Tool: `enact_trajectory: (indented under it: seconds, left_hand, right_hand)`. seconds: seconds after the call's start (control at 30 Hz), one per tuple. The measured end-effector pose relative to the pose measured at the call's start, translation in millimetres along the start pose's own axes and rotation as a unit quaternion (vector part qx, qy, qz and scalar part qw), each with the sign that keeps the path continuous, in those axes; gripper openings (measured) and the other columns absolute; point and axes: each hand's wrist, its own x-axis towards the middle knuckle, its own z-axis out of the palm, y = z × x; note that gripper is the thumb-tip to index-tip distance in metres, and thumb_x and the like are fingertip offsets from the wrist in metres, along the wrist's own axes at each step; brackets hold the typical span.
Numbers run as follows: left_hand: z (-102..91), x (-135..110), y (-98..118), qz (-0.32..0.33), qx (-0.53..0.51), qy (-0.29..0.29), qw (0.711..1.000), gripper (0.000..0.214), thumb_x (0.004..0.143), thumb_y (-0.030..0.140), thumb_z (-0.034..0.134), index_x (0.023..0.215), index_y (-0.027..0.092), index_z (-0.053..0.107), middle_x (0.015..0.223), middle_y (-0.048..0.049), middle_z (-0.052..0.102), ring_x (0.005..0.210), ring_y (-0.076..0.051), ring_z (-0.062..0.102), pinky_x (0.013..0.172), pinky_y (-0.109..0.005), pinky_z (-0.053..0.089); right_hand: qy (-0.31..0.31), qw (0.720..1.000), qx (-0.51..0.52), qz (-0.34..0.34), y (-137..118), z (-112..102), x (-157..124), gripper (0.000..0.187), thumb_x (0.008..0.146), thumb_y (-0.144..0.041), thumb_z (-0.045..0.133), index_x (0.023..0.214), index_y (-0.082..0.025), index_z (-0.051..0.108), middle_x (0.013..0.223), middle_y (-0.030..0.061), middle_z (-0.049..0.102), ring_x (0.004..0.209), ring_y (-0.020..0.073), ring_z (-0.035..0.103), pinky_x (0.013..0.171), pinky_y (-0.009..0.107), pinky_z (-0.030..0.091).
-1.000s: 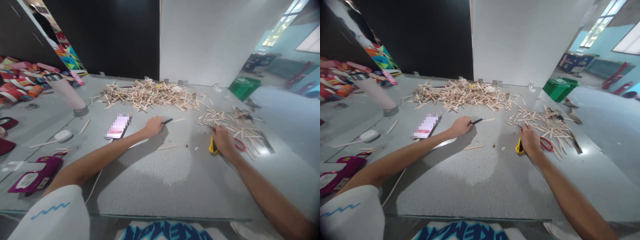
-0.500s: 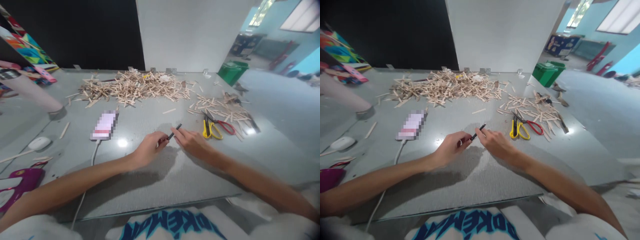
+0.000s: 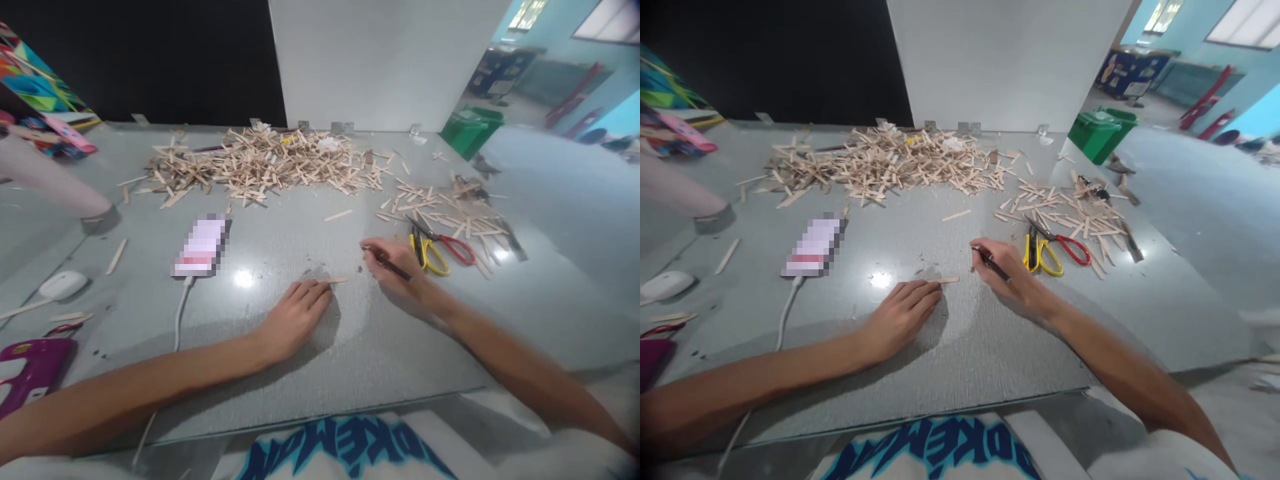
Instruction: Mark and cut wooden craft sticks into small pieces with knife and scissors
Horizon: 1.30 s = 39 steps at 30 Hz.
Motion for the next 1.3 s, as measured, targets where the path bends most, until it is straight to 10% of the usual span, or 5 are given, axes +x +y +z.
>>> enact_trajectory:
  seconds: [0.4,0.77,1.3]
  left_hand:
    - [-3.9,6,11,0.064,0.03,-0.003,0.998,0.039,0.098,0.003,0.055,0.135,0.006,0.065,0.152,-0.0212,0.065,0.132,-0.037,0.063,0.102,-0.05,0.054]
    - [-6.5,4,20,0.074,0.123,-0.035,0.989,0.051,0.093,-0.004,0.042,0.14,-0.002,0.061,0.151,-0.0262,0.065,0.087,-0.027,0.078,0.058,-0.038,0.062]
    - [-6.5,1,21,0.086,0.137,-0.044,0.986,0.052,0.089,0.0,0.046,0.139,-0.005,0.062,0.147,-0.0333,0.065,0.066,-0.023,0.077,0.042,-0.032,0.053]
  right_hand:
    - [-0.193,0.918,0.296,0.182,-14,23,-4,0.037,0.098,-0.053,0.074,0.081,-0.022,0.065,0.066,0.0009,0.07,0.053,0.0147,0.066,0.045,0.023,0.049]
    - [-0.169,0.947,0.242,0.122,-21,40,-3,0.039,0.104,-0.035,0.061,0.069,-0.021,0.057,0.054,-0.0035,0.06,0.044,0.0089,0.054,0.045,0.022,0.039]
    - [-0.181,0.941,0.253,0.135,-18,43,-4,0.04,0.105,-0.038,0.062,0.069,-0.021,0.057,0.055,-0.0033,0.062,0.043,0.0087,0.054,0.046,0.022,0.041]
